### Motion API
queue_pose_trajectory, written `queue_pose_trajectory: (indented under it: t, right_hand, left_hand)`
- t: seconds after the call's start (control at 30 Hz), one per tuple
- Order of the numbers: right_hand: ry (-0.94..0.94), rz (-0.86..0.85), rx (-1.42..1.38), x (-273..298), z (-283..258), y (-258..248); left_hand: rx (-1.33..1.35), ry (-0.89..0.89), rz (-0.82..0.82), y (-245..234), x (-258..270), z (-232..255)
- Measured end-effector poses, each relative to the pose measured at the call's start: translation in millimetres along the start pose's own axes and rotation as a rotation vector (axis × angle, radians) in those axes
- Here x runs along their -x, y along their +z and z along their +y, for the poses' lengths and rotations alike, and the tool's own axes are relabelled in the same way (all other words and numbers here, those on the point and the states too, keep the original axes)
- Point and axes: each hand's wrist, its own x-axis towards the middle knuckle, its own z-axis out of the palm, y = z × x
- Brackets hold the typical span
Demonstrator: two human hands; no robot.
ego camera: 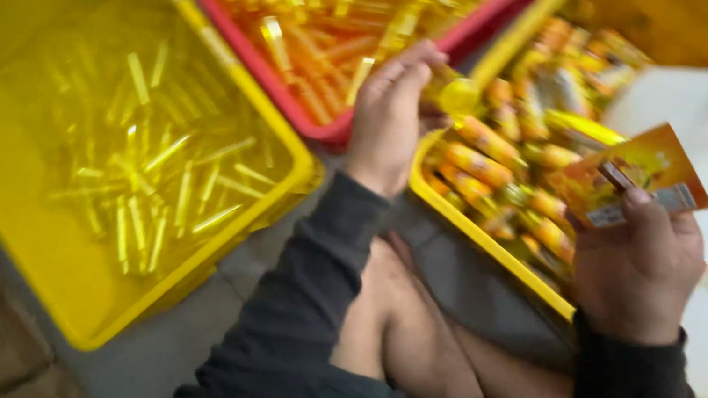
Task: Manually applying adhesive labels to small yellow plastic bottles and placing them into a storage bin.
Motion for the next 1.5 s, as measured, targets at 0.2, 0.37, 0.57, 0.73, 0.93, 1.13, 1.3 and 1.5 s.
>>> queue_pose_trajectory:
  t: [0.2, 0.37, 0.57, 0.73, 0.93, 1.13, 1.3, 1.5]
  right_hand:
    - [-0.172, 0.102, 0.005, 42.6, -32.1, -108.6]
    - [-0.258, 0.143, 0.044, 29.8, -2.9, -152.3]
    - [-0.099, 0.025, 0.366, 16.3, 13.6, -167.7]
    - [-0.011, 0.048, 0.508, 6.2, -8.8, -178.6]
    - [-0.248, 0.162, 0.673, 14.2, -27.7, -189.5]
    - [-0.556, 0.024, 0.852, 14.5, -14.0, -150.8]
    - [-0.474, -0.021, 0.774, 17.9, -2.9, -147.4]
    - [-0.514, 0.041, 0.773, 13.6, -9.6, -136.3]
  left_hand:
    - [-0.48, -0.003, -0.293, 83.9, 62.7, -96.0]
    - [-0.781, 0.004, -0.284, 86.0, 75.2, -154.4]
    - [-0.887, -0.091, -0.186, 86.4, 56.2, -156.4]
    - [-0.858, -0.088, -0.142, 93.3, 54.7, -156.6]
    - [-0.764, -0.052, -0.266, 96.1, 62.4, -152.4]
    - [-0.777, -0.058, -0.301, 100.2, 70.9, -149.4]
    - [-0.701, -0.093, -0.27, 110.6, 77.0, -137.2]
    - [-0.615, -0.075, -0.272, 119.2, 78.5, -133.3]
